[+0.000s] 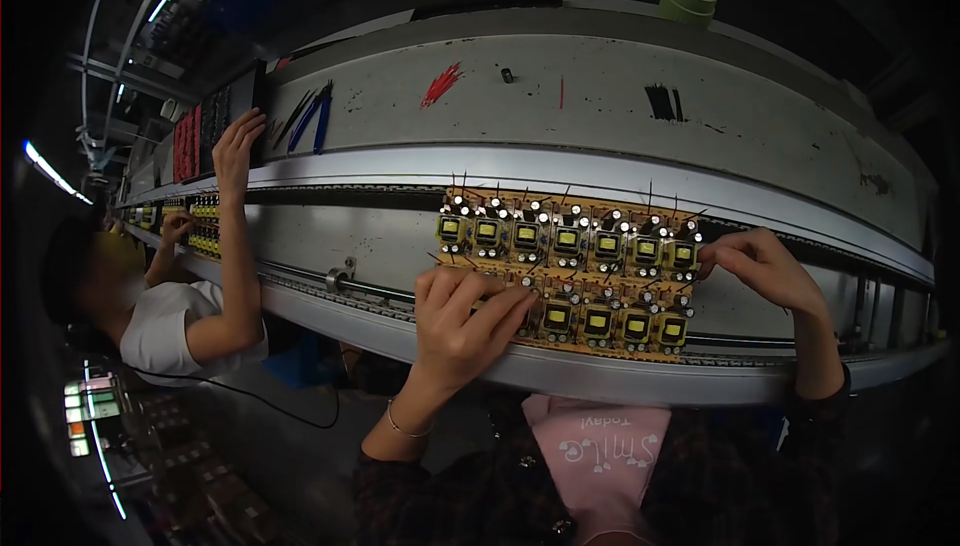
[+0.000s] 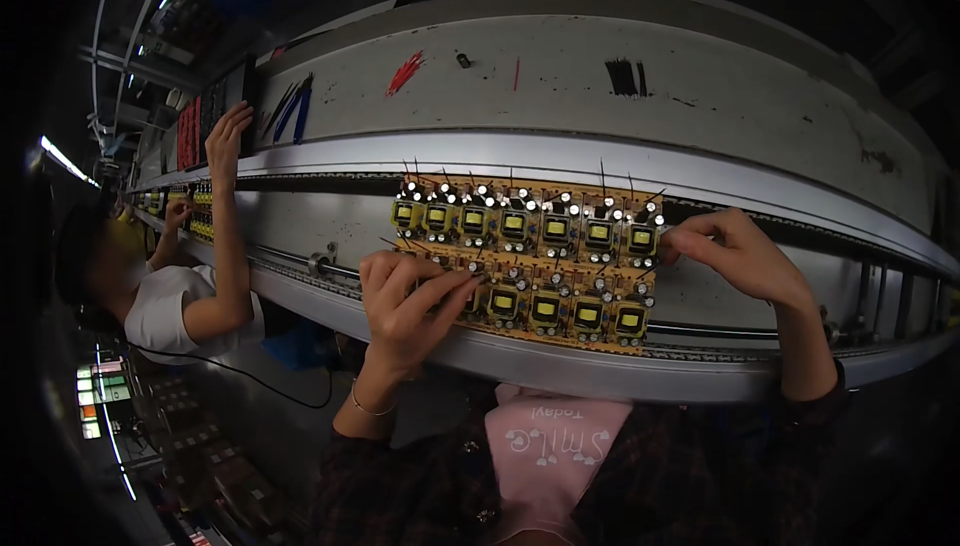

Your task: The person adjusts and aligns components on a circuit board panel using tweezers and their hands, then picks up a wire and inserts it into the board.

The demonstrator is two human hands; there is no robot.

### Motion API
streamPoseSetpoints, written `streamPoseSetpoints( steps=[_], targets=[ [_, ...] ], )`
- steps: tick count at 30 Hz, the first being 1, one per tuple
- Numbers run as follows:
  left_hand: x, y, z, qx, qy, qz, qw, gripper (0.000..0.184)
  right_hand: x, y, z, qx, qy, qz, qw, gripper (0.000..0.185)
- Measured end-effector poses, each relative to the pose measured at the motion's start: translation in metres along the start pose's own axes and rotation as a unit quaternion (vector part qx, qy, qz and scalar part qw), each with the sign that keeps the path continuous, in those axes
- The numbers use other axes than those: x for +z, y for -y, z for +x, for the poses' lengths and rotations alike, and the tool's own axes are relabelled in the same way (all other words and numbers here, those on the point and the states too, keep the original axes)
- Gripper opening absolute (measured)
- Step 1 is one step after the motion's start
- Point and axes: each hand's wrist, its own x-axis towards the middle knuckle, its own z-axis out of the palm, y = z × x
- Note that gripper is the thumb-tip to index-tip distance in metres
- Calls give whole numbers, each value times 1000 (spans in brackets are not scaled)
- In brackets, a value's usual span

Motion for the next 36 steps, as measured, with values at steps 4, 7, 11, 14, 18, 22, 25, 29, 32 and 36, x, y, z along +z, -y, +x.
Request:
streamPoseSetpoints(
  steps=[4, 7, 11, 14, 18, 22, 25, 29, 32, 36],
  targets=[
    [0, 7, -2, 3, -9, 34, 999, 16, 2, -10, 0, -16, -20, 27, 999, 35],
    [1, 9, -2, -14, -15, 35, 999, 16, 2, -11, -2, -11, -16, 17, 1000, 35],
    [-1, 7, -5, -25, -9, 30, 999, 18, 3, -12, -3, -19, -21, 22, 999, 35],
    [-2, 5, -4, -29, -1, 22, 999, 20, 4, -11, -3, -26, -32, 30, 999, 36],
    [-2, -5, 14, -34, 9, 20, 999, 24, -7, 3, -4, 86, 18, -37, 995, 30],
    [5, -7, 28, -13, 38, 11, 999, 22, -13, 20, -1, 38, -87, -71, 993, 25],
    [9, -6, 29, -5, 49, 2, 999, 20, -15, 45, 14, -33, -173, -167, 970, 19],
    [11, -6, 26, -5, 55, -9, 998, 16, 3, 68, 49, -141, -185, -238, 943, 17],
    [8, -6, 23, -4, 51, -7, 999, 15, 10, 74, 72, -92, -110, -325, 935, 15],
    [6, -5, 19, -2, 48, -10, 999, 14, 14, 82, 74, -54, -63, -365, 927, 14]
  ],
)
